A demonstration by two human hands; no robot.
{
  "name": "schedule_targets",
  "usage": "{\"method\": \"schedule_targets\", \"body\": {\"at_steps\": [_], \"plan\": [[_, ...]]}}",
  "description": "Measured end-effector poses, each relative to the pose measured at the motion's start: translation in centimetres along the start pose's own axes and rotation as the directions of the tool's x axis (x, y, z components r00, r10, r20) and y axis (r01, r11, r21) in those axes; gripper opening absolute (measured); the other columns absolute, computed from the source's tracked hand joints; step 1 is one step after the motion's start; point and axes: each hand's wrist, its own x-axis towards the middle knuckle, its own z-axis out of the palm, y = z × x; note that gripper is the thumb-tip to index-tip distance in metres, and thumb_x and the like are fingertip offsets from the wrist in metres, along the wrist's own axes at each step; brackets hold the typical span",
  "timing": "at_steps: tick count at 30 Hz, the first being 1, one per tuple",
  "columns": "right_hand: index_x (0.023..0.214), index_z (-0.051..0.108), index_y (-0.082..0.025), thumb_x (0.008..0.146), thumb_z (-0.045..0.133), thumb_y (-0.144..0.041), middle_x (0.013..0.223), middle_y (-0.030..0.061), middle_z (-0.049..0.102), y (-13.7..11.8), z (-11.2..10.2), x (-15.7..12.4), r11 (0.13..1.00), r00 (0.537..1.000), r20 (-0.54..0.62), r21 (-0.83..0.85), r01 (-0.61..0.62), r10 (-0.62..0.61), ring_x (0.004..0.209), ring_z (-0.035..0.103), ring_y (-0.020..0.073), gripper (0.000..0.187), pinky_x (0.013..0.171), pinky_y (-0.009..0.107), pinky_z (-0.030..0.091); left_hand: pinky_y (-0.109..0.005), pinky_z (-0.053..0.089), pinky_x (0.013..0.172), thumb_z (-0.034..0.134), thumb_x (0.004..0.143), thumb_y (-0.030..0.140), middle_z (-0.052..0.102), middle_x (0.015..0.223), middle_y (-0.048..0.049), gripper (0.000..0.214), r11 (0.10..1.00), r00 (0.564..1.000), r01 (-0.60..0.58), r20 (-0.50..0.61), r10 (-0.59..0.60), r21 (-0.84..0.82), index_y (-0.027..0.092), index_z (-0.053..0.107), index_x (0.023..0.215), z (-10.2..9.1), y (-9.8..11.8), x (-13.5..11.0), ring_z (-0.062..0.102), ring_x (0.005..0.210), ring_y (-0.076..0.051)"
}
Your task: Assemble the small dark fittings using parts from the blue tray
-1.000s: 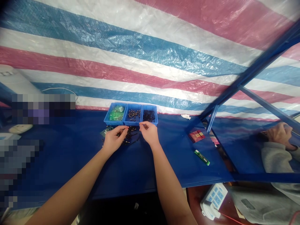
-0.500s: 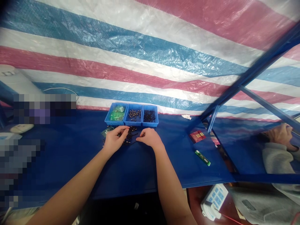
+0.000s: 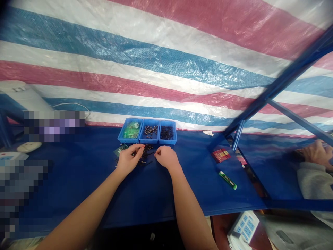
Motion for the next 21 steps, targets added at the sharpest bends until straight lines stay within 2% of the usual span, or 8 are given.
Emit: {"method": "schedule_targets", "body": {"at_steps": [3,7,9,12,15,21], "plan": [[0.075,0.066,-0.022,0.081,0.062,-0.024,0.076,0.0031,0.068,-0.3,0.0,0.0,0.996,0.993,-0.085,0.043,0.08,-0.076,0.068,0.06,0.0167,0.008,0.059,0.026,0.043,-0.021,0.042,0.056,0.051,0.091,0.04,0.059,0.062,0.0019,0.029,1.0,1.0,-0.004,0.0,0.004,0.004,0.02,0.069,0.101,-0.1,0.1,0.0,0.052,0.053,-0.011],[0.085,0.065,-0.021,0.087,0.055,-0.028,0.084,0.0025,0.066,-1.1,-0.1,0.0,0.948,0.962,-0.198,0.219,0.231,-0.189,0.075,0.061,0.0159,0.012,0.068,0.027,0.047,-0.021,0.043,0.057,0.052,0.09,0.042,0.06,0.065,0.0017,0.033,1.0,0.999,-0.025,0.036,0.025,0.0,0.021,0.068,0.109,-0.1,0.1,0.1,0.053,0.056,-0.011],[0.088,0.064,-0.021,0.088,0.054,-0.028,0.085,0.0015,0.067,-1.5,0.0,-0.1,0.917,0.958,-0.196,0.302,0.26,-0.207,0.077,0.062,0.0155,0.013,0.07,0.027,0.048,-0.022,0.044,0.057,0.052,0.09,0.042,0.061,0.067,0.0016,0.034,1.0,0.997,-0.026,0.067,0.026,-0.001,0.022,0.067,0.113,0.0,0.0,0.1,0.053,0.056,-0.011],[0.092,0.064,-0.022,0.09,0.053,-0.029,0.082,0.0003,0.067,-1.8,0.0,-0.2,0.886,0.966,-0.143,0.386,0.256,-0.217,0.074,0.063,0.0152,0.014,0.069,0.027,0.048,-0.022,0.043,0.057,0.053,0.09,0.042,0.063,0.07,0.0016,0.03,1.0,0.997,-0.02,0.077,0.019,0.012,0.024,0.069,0.107,0.1,-0.3,0.1,0.053,0.057,-0.011],[0.091,0.065,-0.022,0.089,0.055,-0.029,0.084,0.0004,0.068,-1.9,0.1,-0.3,0.878,0.963,-0.138,0.397,0.269,-0.233,0.074,0.062,0.0149,0.013,0.069,0.027,0.048,-0.022,0.042,0.056,0.052,0.09,0.042,0.061,0.066,0.0023,0.027,1.0,0.997,-0.012,0.073,0.01,0.027,0.022,0.068,0.099,0.1,-0.3,0.2,0.053,0.056,-0.011],[0.091,0.068,-0.021,0.089,0.056,-0.03,0.087,0.0017,0.07,-1.9,0.2,-0.1,0.867,0.959,-0.154,0.411,0.282,-0.239,0.076,0.063,0.0152,0.015,0.072,0.028,0.049,-0.021,0.041,0.053,0.048,0.092,0.042,0.063,0.067,0.0022,0.028,1.0,0.994,0.009,0.106,-0.009,0.0,0.021,0.062,0.104,-0.1,0.1,0.2,0.056,0.055,-0.012]]}}
